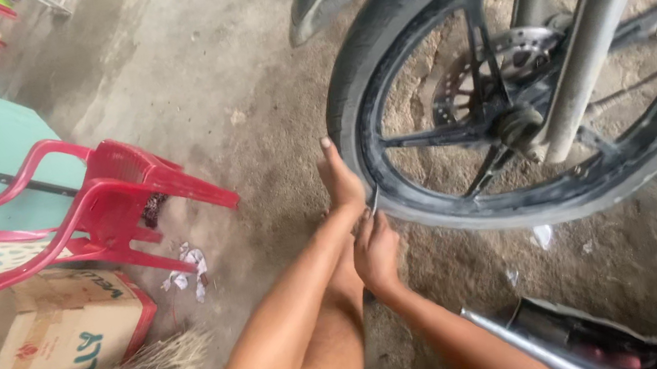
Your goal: The person sits on the floor and uses a tire lever to pry the bead of a motorcycle tire away from the rim. They work around the circumference of the wheel, manipulating the tire with the tool and their hands to loosen the fit.
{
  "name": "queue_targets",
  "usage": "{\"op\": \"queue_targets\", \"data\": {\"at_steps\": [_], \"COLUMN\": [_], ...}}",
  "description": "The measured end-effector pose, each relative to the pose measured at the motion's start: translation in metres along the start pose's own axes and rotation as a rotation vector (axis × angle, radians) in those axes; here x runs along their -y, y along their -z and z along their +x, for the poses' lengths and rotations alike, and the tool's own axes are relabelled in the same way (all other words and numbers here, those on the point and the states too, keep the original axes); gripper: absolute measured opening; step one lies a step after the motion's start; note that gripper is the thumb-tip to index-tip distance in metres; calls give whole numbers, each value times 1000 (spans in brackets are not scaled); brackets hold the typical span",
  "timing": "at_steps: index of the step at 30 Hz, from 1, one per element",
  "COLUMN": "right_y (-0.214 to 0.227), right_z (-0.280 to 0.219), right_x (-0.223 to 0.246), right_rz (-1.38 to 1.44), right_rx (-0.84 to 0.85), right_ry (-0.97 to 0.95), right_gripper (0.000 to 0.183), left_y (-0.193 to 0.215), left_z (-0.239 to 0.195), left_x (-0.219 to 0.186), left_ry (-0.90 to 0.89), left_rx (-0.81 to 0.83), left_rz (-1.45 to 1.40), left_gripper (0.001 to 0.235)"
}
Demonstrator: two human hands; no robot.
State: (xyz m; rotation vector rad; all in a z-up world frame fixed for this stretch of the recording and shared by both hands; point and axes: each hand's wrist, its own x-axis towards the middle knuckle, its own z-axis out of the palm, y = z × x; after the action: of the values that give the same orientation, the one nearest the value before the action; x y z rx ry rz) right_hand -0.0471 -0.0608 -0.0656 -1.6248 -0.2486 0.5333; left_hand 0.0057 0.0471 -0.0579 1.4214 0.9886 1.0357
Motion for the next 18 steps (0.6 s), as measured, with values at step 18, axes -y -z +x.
{"op": "queue_targets", "data": {"at_steps": [18], "right_y": [36], "right_z": [2], "right_x": [25], "right_rz": [-194], "right_rx": [267], "right_ry": [-200], "right_gripper": [18], "left_y": [0], "left_z": [4], "left_x": [-23], "left_ry": [-163], "left_rx": [85], "left_rz": [278], "left_gripper": [71]}}
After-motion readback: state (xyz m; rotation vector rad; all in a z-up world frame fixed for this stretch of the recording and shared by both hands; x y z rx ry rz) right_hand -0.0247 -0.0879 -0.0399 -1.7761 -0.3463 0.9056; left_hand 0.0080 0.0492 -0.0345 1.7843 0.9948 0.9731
